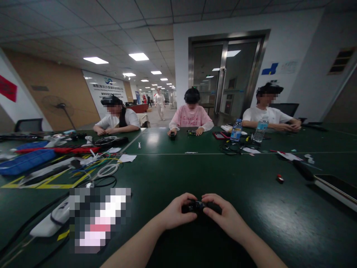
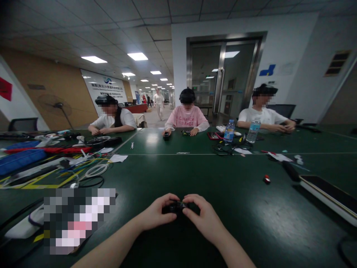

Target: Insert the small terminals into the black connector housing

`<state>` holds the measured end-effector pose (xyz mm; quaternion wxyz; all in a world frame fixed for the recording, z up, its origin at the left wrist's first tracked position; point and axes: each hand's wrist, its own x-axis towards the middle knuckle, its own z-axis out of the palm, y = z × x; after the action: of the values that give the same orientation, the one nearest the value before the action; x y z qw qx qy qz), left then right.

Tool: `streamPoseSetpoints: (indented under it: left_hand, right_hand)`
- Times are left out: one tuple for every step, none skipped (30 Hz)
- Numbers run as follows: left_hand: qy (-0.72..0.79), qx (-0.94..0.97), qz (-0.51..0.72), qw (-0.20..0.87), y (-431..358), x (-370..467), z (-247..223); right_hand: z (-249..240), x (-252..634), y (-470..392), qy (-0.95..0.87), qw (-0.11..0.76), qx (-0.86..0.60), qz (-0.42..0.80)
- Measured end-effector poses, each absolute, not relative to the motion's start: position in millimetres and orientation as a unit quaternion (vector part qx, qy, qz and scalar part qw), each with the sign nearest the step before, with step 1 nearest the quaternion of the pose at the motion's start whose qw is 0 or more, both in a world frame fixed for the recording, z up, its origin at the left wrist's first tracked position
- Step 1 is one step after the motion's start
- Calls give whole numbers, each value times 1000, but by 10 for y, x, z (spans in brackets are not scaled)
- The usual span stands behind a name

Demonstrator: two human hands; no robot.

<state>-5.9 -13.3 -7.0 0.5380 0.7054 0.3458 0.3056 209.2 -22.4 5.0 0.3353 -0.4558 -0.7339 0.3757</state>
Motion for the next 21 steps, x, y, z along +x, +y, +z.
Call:
streamPoseSetpoints:
  left_hand:
    - [348, 702, 302, 543, -136, -59, -60]
    - [351, 698, 297, 549, -140, -59, -48]
    - [354, 695, 293, 553, -145, -59, -36]
    - [358, 693, 290, 555, -149, -59, -24]
    - [362, 692, 289, 554, -153, -59, -13]
    - [364, 692, 289, 552, -156, -59, -5]
    - [365, 692, 291, 551, -159, -60, 0]
    - [363, 693, 291, 550, -160, -60, 3]
    - [361, 694, 291, 550, -160, -61, 4]
    - [359, 695, 292, 551, -160, -63, 2]
    - [356, 696, 293, 551, -159, -64, 0]
    - [355, 696, 294, 550, -158, -65, -4]
    - [355, 697, 295, 549, -156, -66, -8]
    - [356, 697, 295, 548, -153, -66, -13]
    - [357, 697, 294, 548, -150, -66, -19]
    - [358, 697, 292, 549, -147, -66, -25]
    - [358, 697, 292, 549, -143, -65, -33]
    - [357, 697, 292, 549, -139, -63, -41]
    - [355, 698, 293, 549, -136, -62, -48]
    - [354, 698, 294, 548, -134, -62, -54]
    - [354, 699, 295, 547, -132, -62, -58]
  right_hand:
    - [56, 2100, -220, -731, 336, -460, 377]
    - [65, 2108, -217, -727, 335, -466, 378]
    - [73, 2116, -215, -723, 333, -473, 379]
    - [81, 2123, -213, -718, 332, -479, 380]
    - [87, 2130, -210, -713, 333, -484, 383]
    - [91, 2137, -207, -709, 335, -486, 386]
    - [92, 2144, -203, -704, 339, -487, 391]
    - [89, 2149, -197, -700, 343, -485, 395]
    - [82, 2155, -190, -696, 349, -483, 400]
    - [72, 2159, -182, -692, 357, -481, 404]
    - [61, 2163, -173, -686, 366, -478, 408]
    - [49, 2167, -164, -680, 377, -475, 412]
    - [38, 2171, -155, -673, 388, -472, 418]
    - [30, 2175, -148, -664, 399, -469, 424]
    - [26, 2178, -142, -654, 409, -468, 431]
    - [27, 2182, -138, -644, 419, -468, 437]
    - [32, 2185, -137, -633, 429, -469, 442]
    - [42, 2188, -138, -622, 440, -470, 446]
    - [56, 2190, -141, -612, 451, -471, 448]
    - [72, 2193, -145, -602, 461, -473, 449]
    - [88, 2195, -151, -593, 471, -473, 450]
